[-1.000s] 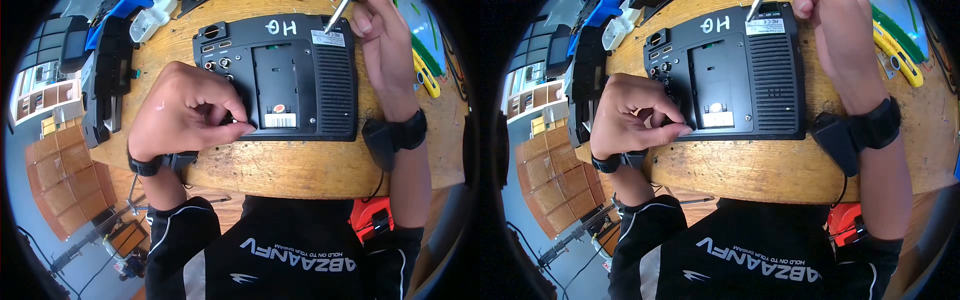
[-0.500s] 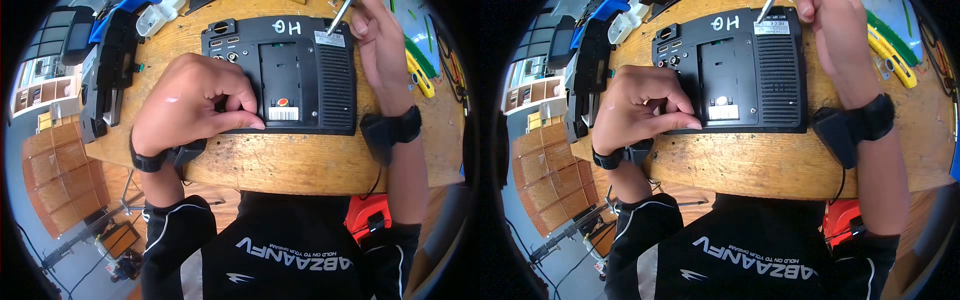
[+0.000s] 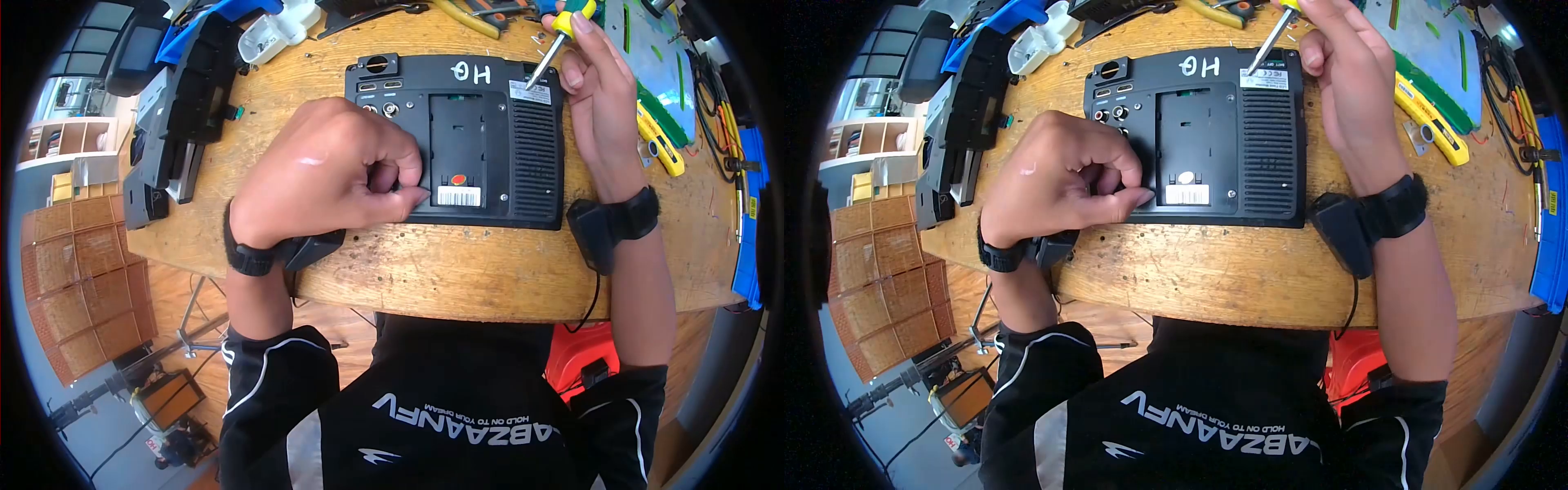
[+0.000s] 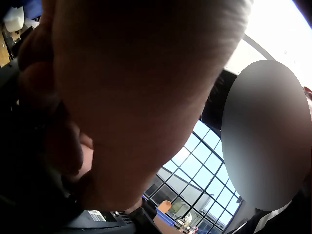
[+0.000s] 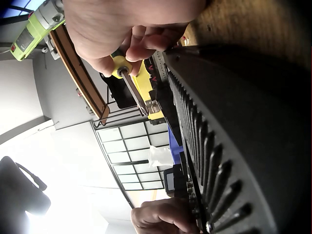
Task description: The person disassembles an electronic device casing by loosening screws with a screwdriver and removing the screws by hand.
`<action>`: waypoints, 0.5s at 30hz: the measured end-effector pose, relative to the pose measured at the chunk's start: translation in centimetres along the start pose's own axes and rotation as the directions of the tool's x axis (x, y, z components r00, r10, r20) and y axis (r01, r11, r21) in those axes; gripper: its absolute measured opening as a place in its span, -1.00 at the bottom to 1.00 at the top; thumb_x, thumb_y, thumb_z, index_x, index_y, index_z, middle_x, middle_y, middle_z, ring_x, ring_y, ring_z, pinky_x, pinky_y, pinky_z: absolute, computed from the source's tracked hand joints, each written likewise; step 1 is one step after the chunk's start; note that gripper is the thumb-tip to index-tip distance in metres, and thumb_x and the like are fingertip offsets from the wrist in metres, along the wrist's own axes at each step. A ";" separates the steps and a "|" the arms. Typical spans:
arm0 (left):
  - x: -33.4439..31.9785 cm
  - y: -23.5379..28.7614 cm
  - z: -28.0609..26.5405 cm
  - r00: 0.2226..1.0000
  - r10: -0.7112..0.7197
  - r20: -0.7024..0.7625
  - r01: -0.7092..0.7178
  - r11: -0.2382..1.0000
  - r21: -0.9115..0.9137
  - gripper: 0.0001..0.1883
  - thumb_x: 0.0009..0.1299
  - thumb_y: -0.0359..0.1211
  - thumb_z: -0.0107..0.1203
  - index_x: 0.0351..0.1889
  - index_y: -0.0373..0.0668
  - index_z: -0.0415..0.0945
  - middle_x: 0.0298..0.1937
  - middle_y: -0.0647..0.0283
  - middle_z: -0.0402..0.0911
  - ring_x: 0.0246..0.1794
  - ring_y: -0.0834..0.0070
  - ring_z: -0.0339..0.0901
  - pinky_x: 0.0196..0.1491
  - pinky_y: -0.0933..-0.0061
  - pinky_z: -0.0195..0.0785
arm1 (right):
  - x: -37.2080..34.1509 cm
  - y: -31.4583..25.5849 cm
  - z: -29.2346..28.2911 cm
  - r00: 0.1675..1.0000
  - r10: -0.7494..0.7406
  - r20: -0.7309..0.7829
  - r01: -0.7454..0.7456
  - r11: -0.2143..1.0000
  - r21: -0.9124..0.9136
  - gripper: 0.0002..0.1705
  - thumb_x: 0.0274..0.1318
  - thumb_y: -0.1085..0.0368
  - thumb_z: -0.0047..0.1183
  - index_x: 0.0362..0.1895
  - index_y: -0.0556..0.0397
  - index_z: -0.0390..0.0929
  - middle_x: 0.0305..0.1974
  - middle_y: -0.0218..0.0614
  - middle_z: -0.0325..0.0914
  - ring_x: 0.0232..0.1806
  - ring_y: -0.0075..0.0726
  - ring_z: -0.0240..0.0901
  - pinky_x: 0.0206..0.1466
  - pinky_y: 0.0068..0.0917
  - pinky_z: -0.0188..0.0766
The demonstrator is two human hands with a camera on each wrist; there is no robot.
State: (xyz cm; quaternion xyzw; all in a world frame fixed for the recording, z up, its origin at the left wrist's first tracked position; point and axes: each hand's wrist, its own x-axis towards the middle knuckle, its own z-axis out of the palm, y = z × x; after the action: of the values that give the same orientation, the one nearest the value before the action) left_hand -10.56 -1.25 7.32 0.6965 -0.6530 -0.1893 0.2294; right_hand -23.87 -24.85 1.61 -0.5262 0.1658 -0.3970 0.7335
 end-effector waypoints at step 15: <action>-0.4 -0.4 -0.7 0.995 -0.022 0.095 0.037 0.987 -0.157 -0.91 0.18 -0.54 0.36 -0.35 -0.23 0.72 -0.52 0.32 0.66 -0.64 0.68 0.47 -0.58 0.64 0.22 | 0.2 -0.3 -0.1 0.996 0.063 0.060 -0.065 0.997 0.029 -0.74 0.52 0.27 -0.07 0.07 0.15 0.56 -0.20 -0.50 0.60 -0.53 -0.79 0.26 -0.49 -0.80 0.21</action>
State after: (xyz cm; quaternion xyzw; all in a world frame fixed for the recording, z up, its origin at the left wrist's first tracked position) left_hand -9.93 -0.81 7.66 0.6761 -0.6354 -0.2763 0.2506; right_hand -23.99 -25.10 1.85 -0.5205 0.1547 -0.3604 0.7585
